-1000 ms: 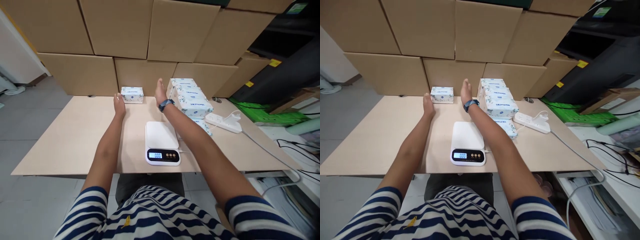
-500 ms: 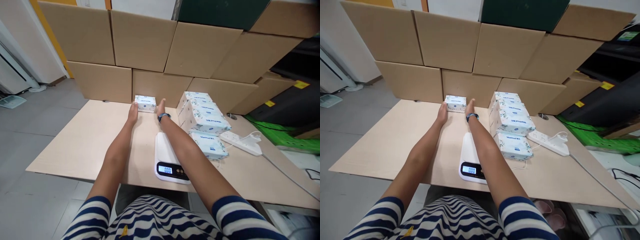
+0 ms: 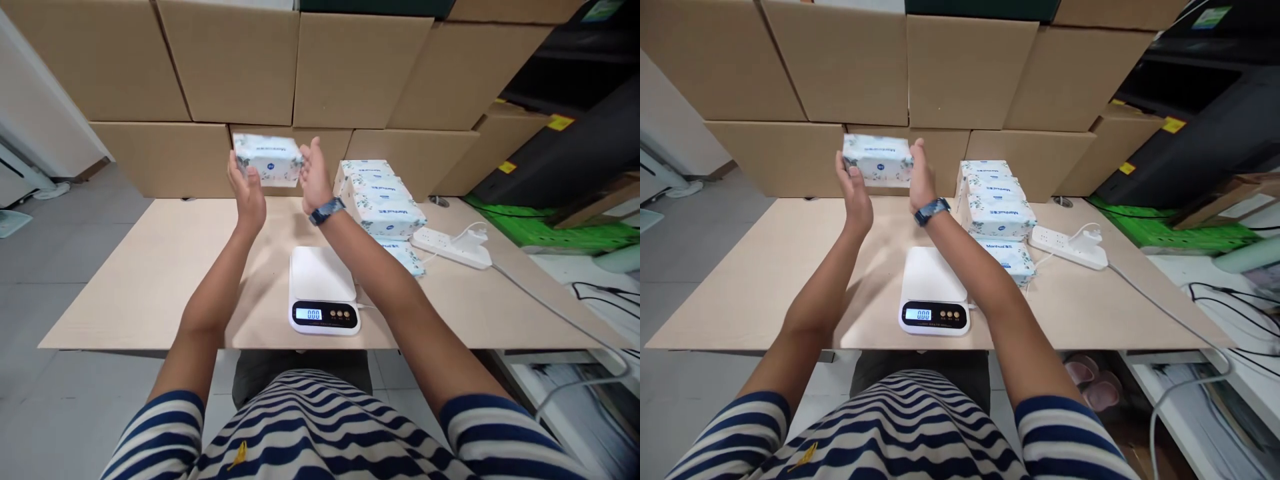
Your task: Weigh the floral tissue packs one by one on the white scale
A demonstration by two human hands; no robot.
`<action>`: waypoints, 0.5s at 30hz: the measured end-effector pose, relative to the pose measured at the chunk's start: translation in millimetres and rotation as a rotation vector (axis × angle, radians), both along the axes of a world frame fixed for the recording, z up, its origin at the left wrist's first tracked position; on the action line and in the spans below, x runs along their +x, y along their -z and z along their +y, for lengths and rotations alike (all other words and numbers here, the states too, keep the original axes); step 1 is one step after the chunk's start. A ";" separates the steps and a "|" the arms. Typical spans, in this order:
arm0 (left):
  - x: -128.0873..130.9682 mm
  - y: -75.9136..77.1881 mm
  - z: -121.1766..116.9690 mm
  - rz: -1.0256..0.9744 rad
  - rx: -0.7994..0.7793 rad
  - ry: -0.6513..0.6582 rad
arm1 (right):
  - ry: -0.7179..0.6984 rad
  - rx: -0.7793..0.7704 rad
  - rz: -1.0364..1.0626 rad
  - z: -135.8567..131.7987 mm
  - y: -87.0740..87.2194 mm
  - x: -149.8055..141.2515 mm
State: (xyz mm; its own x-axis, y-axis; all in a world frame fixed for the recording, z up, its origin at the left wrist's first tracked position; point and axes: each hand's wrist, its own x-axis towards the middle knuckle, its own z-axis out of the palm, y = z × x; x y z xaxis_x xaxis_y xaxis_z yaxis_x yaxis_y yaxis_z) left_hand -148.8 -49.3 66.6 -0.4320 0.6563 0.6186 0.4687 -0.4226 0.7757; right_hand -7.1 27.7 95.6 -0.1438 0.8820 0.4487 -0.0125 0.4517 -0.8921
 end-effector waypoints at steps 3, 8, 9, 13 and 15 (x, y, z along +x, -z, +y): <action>35.3 -21.8 -55.4 0.145 0.116 0.001 | -0.002 0.094 0.069 -62.8 -24.7 47.8; 84.6 7.5 -144.6 0.063 -0.096 0.206 | 0.081 0.277 -0.106 -179.5 2.9 138.9; 90.1 21.5 -158.2 0.014 -0.166 0.289 | 0.115 0.274 -0.197 -194.5 17.8 151.9; 98.8 68.6 -196.9 -0.137 -0.477 0.455 | 0.222 0.403 -0.421 -213.3 80.2 183.4; 98.4 77.3 -206.8 -0.136 -0.509 0.507 | 0.278 0.546 -0.479 -206.4 98.5 191.2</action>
